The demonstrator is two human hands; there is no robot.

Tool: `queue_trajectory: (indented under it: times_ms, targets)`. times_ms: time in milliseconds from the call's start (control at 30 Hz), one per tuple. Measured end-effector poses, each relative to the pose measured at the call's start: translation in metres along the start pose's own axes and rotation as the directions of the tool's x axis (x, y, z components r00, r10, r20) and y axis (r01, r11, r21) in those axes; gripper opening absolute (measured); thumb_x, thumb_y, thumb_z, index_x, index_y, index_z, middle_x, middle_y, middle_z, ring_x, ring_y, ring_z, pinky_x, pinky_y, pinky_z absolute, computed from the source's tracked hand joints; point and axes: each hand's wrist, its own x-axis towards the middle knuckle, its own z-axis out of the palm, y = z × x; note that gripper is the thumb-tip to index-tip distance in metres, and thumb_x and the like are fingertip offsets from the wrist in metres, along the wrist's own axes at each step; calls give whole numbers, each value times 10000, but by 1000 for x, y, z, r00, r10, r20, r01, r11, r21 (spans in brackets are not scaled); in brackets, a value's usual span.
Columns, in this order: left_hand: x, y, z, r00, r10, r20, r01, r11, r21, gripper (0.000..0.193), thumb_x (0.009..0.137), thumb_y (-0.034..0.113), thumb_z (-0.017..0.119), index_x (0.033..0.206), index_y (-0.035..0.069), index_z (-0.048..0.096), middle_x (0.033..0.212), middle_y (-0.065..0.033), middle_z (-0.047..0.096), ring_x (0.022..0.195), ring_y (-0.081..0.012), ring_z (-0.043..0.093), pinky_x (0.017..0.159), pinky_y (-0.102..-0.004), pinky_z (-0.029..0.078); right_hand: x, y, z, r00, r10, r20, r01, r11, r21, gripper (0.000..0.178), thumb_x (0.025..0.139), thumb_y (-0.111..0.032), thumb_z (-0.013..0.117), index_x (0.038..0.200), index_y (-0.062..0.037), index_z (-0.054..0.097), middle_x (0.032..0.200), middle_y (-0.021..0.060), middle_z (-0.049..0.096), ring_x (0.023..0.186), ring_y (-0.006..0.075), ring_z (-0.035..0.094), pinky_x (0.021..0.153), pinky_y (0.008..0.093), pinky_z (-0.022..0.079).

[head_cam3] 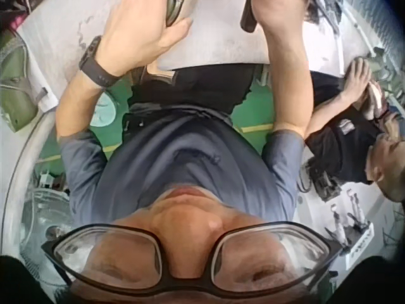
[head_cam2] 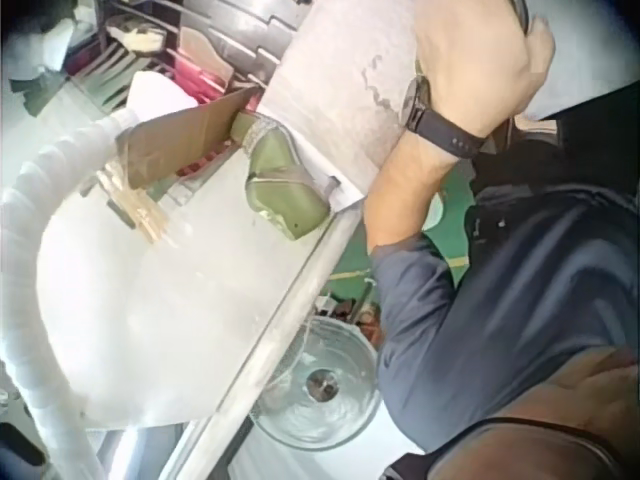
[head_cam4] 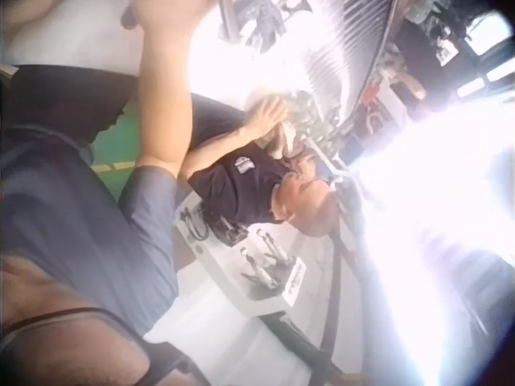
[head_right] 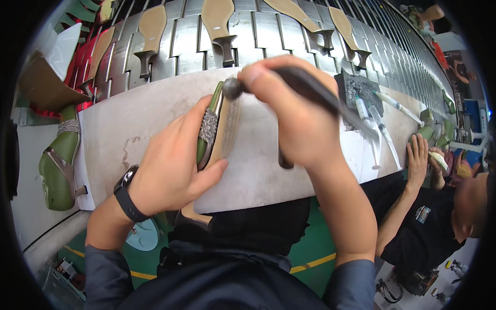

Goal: The person assembles high-heeled shoes by applying glue with a syringe, attaching soles onto shoe lasts by hand, and hammering the components to secure them.

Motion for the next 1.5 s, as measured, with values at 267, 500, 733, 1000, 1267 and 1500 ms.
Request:
queue_trajectory:
  times_ms: [267, 500, 733, 1000, 1267, 1500]
  targets:
    - [5, -2, -32, 920, 105, -377, -153, 983, -99, 857, 847, 243, 824, 1498, -120, 399, 1152, -301, 695, 1014, -432, 729, 893, -489, 567, -14, 54, -3, 961, 251, -117, -207, 931, 301, 252, 1029, -253, 684, 1108, -18, 727, 1099, 110, 759, 1075, 193, 714, 949, 351, 563]
    - [-10, 52, -69, 833, 338, -439, -453, 871, -188, 813, 821, 128, 790, 1522, -15, 403, 1336, -169, 629, 1281, -262, 588, 1118, -387, 450, -67, 6, 9, 966, 248, -73, -213, 924, 318, 232, 1015, -184, 706, 1089, 31, 750, 1055, 110, 783, 989, 168, 728, 901, 309, 575]
    - [-7, 66, -42, 805, 389, -448, -474, 876, -92, 763, 774, 110, 822, 1445, 40, 465, 1267, -135, 656, 1134, -203, 642, 1011, -338, 496, -121, -110, -6, 858, -505, 99, 493, 862, 121, 572, 976, -509, 723, 1190, 12, 623, 1232, 270, 688, 1240, 415, 659, 1129, 590, 482]
    - [-9, 68, -26, 754, 358, -550, -418, 908, 17, 772, 760, 122, 874, 1418, 45, 477, 1231, -136, 672, 1036, -255, 697, 907, -366, 546, -112, -142, -3, 965, -240, 105, 236, 971, 50, 601, 901, -505, 811, 1093, 40, 648, 1138, 272, 731, 1120, 399, 722, 1062, 496, 542]
    - [-25, 63, -18, 692, 493, -528, -549, 834, 59, 722, 709, -27, 714, 1391, -17, 479, 1257, -213, 614, 1093, -372, 668, 942, -417, 545, -94, -161, 0, 980, -188, 65, 195, 975, -108, 541, 886, -462, 748, 1034, 53, 672, 1046, 249, 759, 1041, 304, 747, 1004, 396, 565]
    - [-80, 47, 18, 529, 562, -635, -590, 782, 201, 733, 915, 241, 789, 1474, -49, 414, 1289, -257, 656, 1136, -406, 676, 982, -568, 501, -129, -141, 12, 974, -6, 225, -29, 987, 155, 524, 858, -403, 808, 1044, 69, 678, 1060, 266, 764, 1022, 352, 757, 972, 431, 589]
